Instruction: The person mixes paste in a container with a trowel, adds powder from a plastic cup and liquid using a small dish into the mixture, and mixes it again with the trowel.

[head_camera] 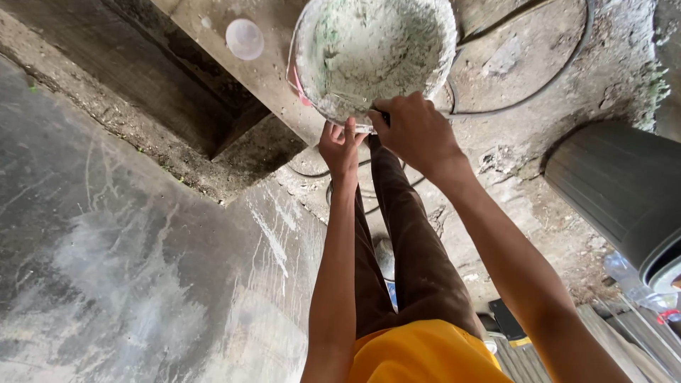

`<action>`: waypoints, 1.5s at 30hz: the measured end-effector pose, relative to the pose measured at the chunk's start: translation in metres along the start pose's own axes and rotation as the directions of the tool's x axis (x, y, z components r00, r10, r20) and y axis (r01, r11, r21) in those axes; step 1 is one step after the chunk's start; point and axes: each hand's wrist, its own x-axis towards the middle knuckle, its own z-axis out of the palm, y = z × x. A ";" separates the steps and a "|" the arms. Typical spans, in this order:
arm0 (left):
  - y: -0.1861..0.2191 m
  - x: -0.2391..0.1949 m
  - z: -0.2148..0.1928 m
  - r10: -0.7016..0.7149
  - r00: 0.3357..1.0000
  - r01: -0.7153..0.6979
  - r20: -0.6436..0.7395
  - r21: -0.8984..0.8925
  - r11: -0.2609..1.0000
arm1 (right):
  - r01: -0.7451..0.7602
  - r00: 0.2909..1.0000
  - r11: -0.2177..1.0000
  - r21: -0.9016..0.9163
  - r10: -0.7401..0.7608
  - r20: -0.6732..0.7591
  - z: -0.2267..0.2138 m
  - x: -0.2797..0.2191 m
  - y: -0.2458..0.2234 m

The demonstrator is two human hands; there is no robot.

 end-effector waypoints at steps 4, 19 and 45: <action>-0.002 0.003 -0.005 -0.018 1.000 0.018 -0.025 0.005 1.000 | 0.052 0.997 0.998 0.044 -0.055 0.055 0.003 0.012 -0.001; 0.017 0.010 -0.003 -0.016 1.000 0.018 -0.022 0.107 0.994 | -0.021 0.999 1.000 -0.017 0.020 -0.044 0.013 0.011 -0.002; 0.025 0.018 -0.005 -0.039 0.997 0.053 -0.061 0.233 0.971 | 0.000 1.000 0.940 -0.342 0.002 0.005 0.047 0.068 0.030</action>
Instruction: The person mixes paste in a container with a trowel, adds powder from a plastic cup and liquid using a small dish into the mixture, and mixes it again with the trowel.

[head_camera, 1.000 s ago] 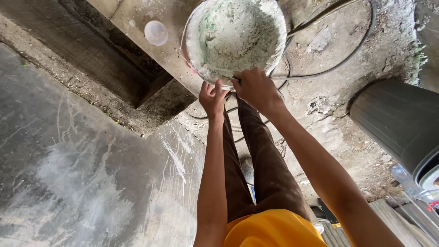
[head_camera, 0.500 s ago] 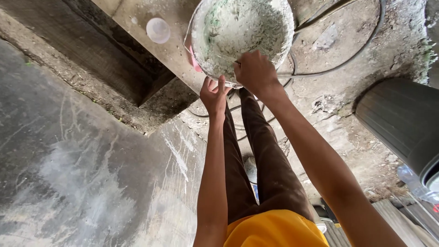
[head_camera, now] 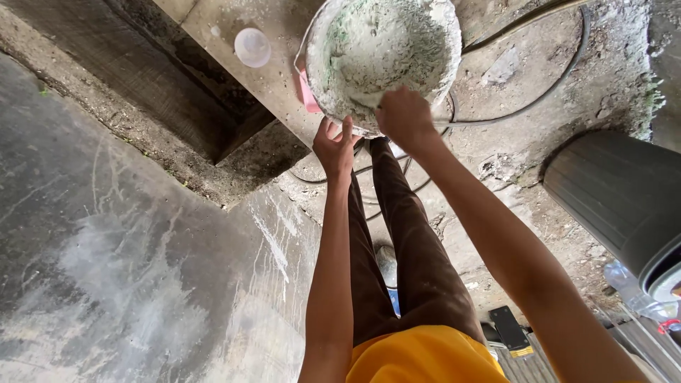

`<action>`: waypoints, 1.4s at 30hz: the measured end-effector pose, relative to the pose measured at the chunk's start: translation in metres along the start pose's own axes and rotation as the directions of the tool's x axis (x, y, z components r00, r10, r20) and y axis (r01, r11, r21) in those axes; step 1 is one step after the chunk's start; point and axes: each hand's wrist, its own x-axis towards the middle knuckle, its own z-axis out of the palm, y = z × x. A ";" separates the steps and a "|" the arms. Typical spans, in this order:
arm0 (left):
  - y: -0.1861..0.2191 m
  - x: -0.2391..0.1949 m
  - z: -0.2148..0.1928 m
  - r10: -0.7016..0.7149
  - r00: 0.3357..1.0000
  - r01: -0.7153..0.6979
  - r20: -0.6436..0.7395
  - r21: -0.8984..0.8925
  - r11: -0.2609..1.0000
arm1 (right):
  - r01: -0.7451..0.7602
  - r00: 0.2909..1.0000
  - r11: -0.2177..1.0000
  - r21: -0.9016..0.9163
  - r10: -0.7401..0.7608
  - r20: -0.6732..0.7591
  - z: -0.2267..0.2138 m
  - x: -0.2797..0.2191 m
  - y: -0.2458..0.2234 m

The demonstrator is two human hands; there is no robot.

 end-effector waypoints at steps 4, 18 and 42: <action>0.001 0.006 0.002 0.047 0.999 -0.047 0.011 -0.024 0.999 | -0.030 0.997 1.000 0.004 0.030 0.068 0.005 0.004 0.008; 0.004 0.009 -0.001 0.165 0.984 -0.167 0.071 0.022 0.986 | -0.035 0.997 0.987 -0.160 0.046 0.068 -0.029 -0.009 0.041; 0.015 0.021 -0.002 0.290 0.956 -0.294 0.051 0.214 0.931 | 0.012 0.999 0.917 -0.398 0.008 0.049 -0.007 0.015 0.036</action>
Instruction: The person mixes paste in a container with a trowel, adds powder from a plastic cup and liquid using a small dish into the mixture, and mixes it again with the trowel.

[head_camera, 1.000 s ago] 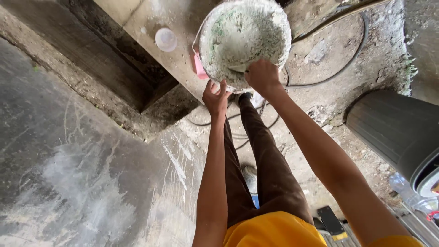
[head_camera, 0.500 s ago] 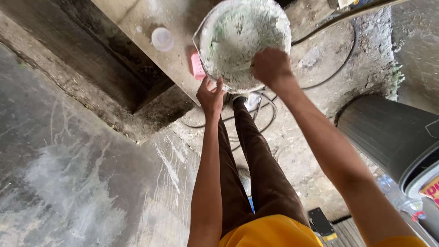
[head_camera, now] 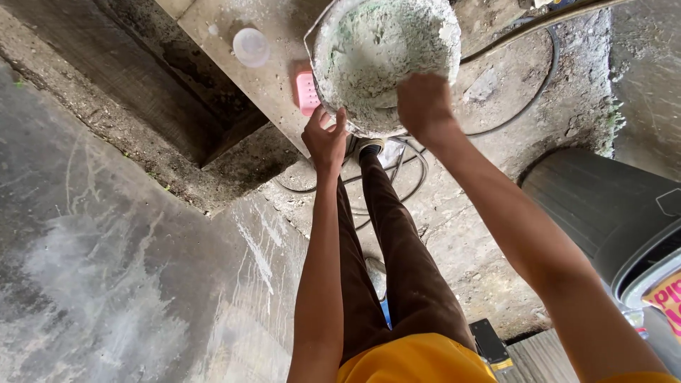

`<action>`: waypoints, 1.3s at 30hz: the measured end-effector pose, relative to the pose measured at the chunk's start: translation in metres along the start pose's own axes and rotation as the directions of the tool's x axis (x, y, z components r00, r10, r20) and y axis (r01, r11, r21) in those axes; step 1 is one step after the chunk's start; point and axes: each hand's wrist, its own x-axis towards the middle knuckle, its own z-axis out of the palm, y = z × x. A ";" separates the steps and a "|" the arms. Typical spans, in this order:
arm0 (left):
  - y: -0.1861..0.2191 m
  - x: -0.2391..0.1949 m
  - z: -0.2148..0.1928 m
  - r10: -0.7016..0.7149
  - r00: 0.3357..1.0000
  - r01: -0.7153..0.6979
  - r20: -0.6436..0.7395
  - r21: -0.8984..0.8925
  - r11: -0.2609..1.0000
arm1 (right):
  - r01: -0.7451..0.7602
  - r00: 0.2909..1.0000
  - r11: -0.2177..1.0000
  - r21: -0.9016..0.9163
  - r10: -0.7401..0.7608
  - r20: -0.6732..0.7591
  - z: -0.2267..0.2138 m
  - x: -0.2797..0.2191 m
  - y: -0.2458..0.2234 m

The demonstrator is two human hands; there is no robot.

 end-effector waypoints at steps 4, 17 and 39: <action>0.014 0.014 -0.005 0.112 0.994 -0.112 -0.016 0.033 0.993 | 0.038 0.948 0.994 -0.102 -0.068 -0.311 0.012 0.000 -0.003; -0.039 -0.038 0.054 -0.206 0.966 0.256 0.158 -0.451 0.855 | -0.021 0.998 0.997 0.070 0.018 0.052 -0.047 -0.047 0.033; -0.024 -0.012 0.031 -0.189 0.981 0.193 0.043 -0.170 0.966 | 0.007 0.999 0.987 0.162 -0.015 0.044 -0.018 -0.019 0.027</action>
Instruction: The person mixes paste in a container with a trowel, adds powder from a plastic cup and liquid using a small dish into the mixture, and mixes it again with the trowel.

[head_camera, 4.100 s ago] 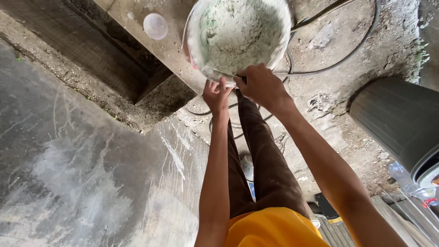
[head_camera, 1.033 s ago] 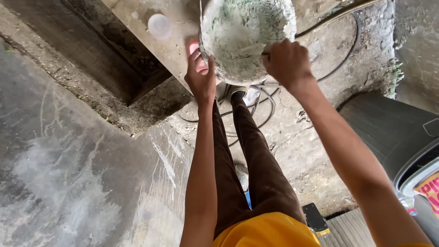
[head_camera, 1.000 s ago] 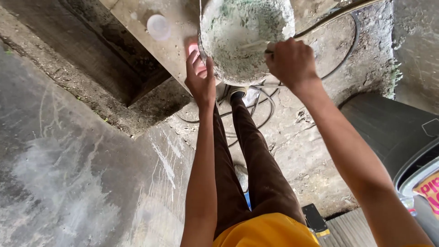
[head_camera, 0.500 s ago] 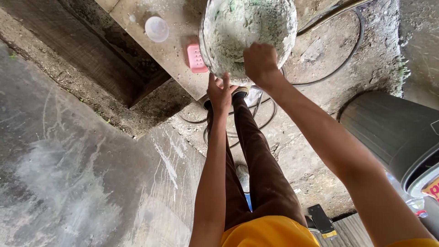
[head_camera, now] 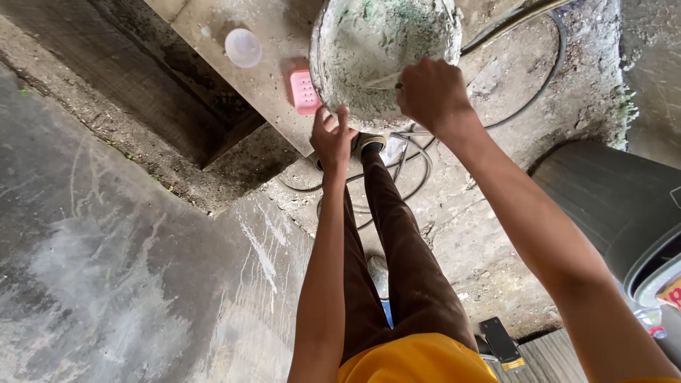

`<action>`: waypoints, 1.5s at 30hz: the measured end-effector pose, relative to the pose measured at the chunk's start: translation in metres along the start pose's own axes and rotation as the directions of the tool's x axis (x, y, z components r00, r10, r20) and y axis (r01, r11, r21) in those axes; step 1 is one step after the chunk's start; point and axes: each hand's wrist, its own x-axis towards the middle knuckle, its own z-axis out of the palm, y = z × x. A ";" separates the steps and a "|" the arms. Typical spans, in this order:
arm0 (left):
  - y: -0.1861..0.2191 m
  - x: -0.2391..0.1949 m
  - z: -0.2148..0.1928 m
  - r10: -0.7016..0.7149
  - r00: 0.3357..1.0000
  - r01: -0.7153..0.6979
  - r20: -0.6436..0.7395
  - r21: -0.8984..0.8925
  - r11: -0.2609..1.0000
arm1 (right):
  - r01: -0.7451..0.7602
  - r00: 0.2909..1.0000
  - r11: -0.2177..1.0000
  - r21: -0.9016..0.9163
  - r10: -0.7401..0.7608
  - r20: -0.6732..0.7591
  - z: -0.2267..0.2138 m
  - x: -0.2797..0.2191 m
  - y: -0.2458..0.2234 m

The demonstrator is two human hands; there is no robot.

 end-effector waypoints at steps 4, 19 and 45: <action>-0.014 -0.023 0.025 -0.092 0.984 0.131 0.153 -0.269 0.954 | 0.025 0.987 0.997 -0.077 -0.037 -0.156 0.023 -0.009 -0.019; -0.031 -0.025 -0.009 -0.142 0.986 0.164 0.085 -0.373 0.913 | -0.008 0.999 0.999 0.041 0.007 0.034 0.023 -0.007 -0.056; -0.072 -0.041 0.028 -0.085 0.996 0.091 0.034 -0.417 0.904 | -0.050 0.993 0.999 0.021 0.052 -0.103 -0.004 -0.058 -0.045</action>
